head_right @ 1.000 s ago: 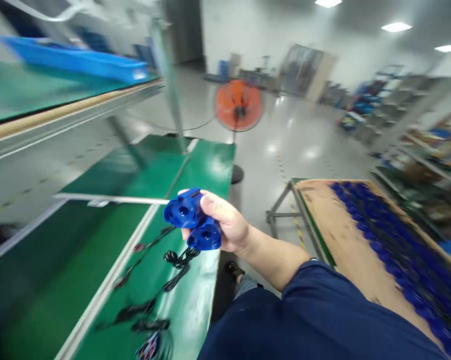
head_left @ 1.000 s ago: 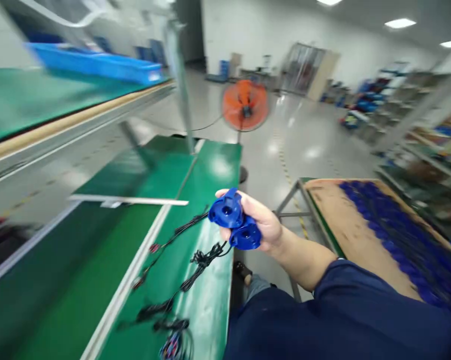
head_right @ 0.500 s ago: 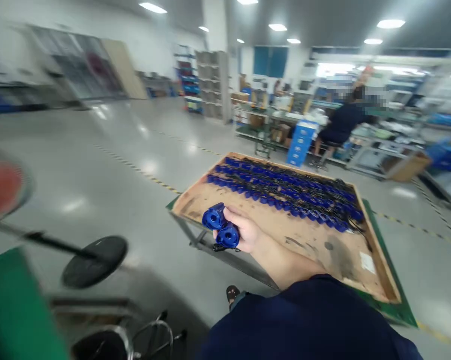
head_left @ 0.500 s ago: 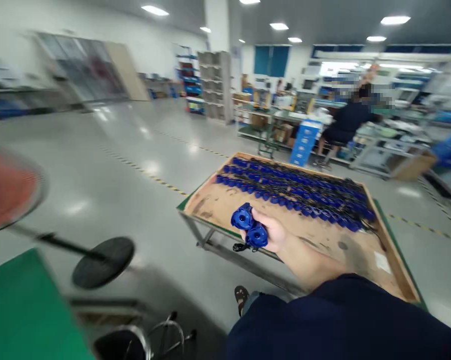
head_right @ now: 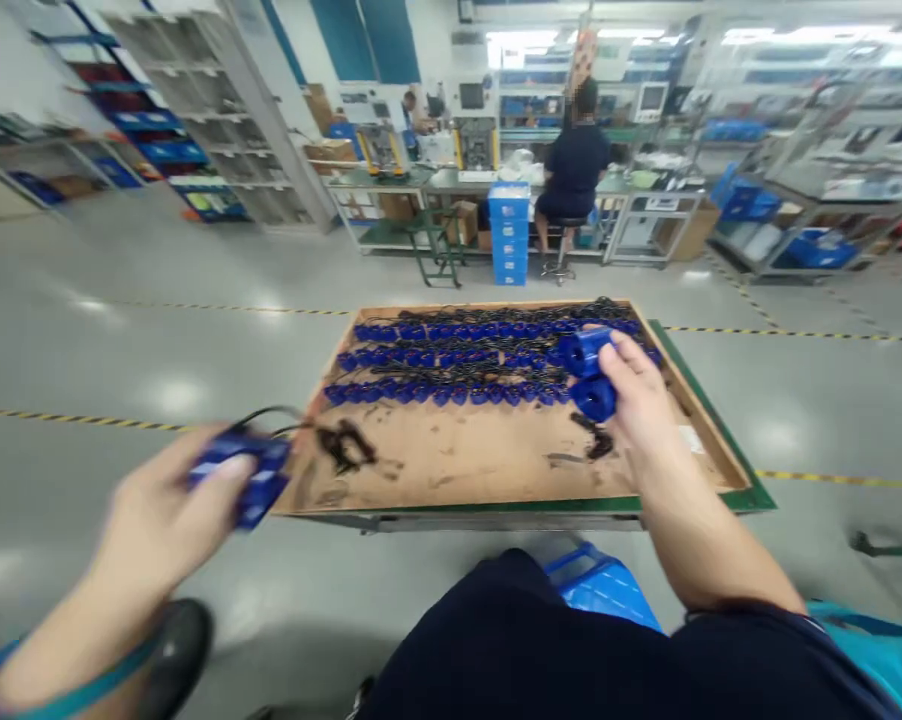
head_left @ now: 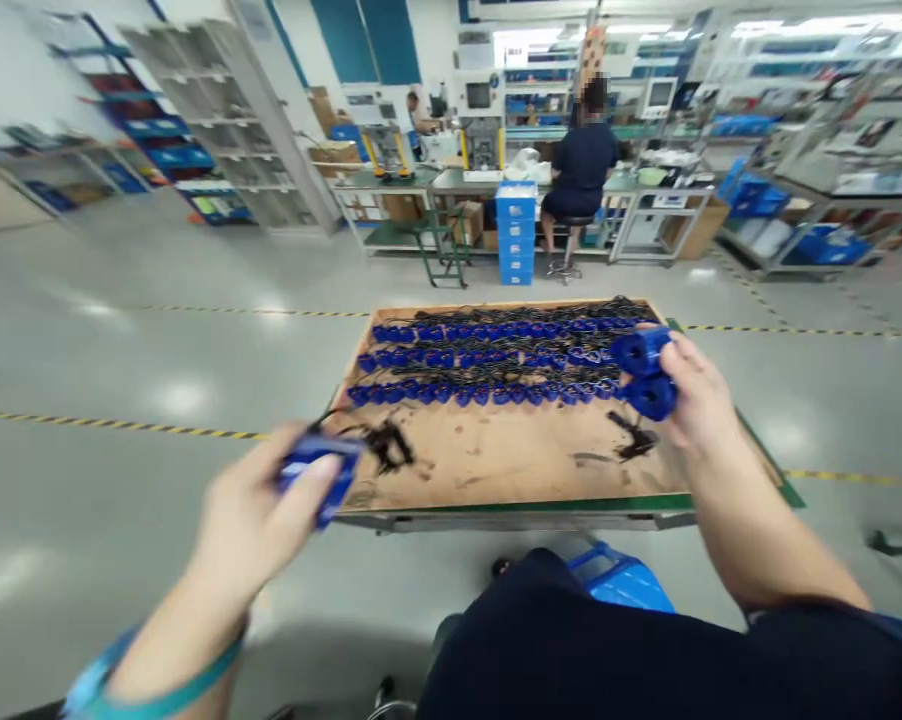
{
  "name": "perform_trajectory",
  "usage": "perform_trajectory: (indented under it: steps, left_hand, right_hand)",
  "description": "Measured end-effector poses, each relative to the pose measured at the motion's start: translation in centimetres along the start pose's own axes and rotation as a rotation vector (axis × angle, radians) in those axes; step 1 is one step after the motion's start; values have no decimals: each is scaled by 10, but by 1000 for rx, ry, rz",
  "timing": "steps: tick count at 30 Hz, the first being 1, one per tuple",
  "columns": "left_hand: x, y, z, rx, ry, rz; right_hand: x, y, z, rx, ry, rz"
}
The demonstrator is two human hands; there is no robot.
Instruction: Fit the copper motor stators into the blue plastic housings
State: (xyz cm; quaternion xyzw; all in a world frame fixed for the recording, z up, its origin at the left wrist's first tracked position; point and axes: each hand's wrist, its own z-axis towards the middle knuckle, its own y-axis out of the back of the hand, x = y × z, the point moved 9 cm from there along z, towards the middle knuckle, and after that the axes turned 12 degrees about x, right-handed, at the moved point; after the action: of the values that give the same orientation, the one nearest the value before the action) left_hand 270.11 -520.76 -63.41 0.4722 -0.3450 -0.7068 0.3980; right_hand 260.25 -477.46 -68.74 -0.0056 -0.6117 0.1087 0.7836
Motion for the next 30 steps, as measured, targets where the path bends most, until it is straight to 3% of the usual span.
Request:
perform_trajectory:
  steps: [2,5,9,13,16,19,25,30]
  left_hand:
    - [7,-15,27,68,-97,39]
    - [33,-68,56,205,-272,225]
    - [114,-153,43,405,-359,384]
    - [216,-208,13,519,-243,395]
    - [263,-221,2,503,-205,390]
    - [289,-227,5,499,-186,384]
    - [315,-243,26,536,-206,402]
    - [332,-253,32,536,-244,386]
  right_hand:
    - [8,-13,10,21,64,-199]
    - [-16,-67,22,173,115,-515]
    - [-110,-171,19,476,162,-812]
    - [-230,-273,3,793,116,-1115]
    - [-299,-334,-6,1029,90,-1315]
    - [-332,-375,0,1119,128,-1411]
    - [-362,-409,29,1119,240,-1455]
    - [-371,-428,34,1160,400,-1348]
